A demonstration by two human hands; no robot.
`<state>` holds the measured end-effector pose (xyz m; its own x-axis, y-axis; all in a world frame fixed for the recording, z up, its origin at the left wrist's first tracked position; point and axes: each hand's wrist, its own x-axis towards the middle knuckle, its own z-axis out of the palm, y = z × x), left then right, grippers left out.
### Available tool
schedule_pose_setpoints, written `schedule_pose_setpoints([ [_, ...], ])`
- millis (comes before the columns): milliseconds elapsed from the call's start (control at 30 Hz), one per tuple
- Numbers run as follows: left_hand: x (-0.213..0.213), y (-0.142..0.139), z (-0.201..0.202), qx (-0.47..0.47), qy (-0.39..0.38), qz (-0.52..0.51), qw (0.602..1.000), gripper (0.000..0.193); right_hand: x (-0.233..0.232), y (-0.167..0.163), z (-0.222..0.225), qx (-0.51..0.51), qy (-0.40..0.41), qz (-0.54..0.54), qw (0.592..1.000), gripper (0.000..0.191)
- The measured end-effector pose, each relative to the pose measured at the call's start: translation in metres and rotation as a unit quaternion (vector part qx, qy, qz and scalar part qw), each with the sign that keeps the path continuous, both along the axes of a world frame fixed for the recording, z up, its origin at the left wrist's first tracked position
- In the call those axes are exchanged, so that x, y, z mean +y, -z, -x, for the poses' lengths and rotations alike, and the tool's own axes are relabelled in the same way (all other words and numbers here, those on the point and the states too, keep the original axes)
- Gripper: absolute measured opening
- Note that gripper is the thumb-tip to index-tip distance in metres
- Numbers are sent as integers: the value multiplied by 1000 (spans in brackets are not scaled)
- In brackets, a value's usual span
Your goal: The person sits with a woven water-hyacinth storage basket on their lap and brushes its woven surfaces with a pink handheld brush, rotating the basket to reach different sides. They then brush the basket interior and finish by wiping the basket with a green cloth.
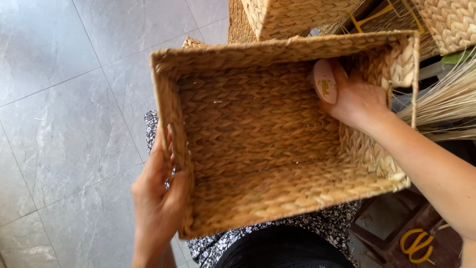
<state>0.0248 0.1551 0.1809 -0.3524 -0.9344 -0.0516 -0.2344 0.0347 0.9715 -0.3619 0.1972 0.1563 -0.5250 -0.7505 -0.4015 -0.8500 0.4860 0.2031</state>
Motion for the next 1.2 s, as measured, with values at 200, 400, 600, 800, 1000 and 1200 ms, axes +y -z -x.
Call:
schedule_pose_setpoints([
  [200, 21, -5, -23, -26, 8, -13, 1000, 77, 25, -9, -2, -38, -26, -93, 995, 107],
  [400, 30, 19, -17, -47, -9, -25, 999, 74, 19, 24, -15, -17, -73, -144, 987, 106],
  [600, 30, 13, -15, -26, -26, -38, 999, 74, 3, 41, -54, -129, -43, -158, 978, 87],
  [800, 30, 17, -16, -40, -17, -14, 999, 73, -25, 61, -169, -170, -468, 167, 851, 71],
  [1000, 35, 22, -27, -20, -12, -30, 999, 75, -41, 69, -203, -302, -254, -65, 916, 88],
  [1200, 38, 27, -32, -45, -22, -25, 998, 76, 2, 22, -60, -75, -227, -221, 946, 66],
])
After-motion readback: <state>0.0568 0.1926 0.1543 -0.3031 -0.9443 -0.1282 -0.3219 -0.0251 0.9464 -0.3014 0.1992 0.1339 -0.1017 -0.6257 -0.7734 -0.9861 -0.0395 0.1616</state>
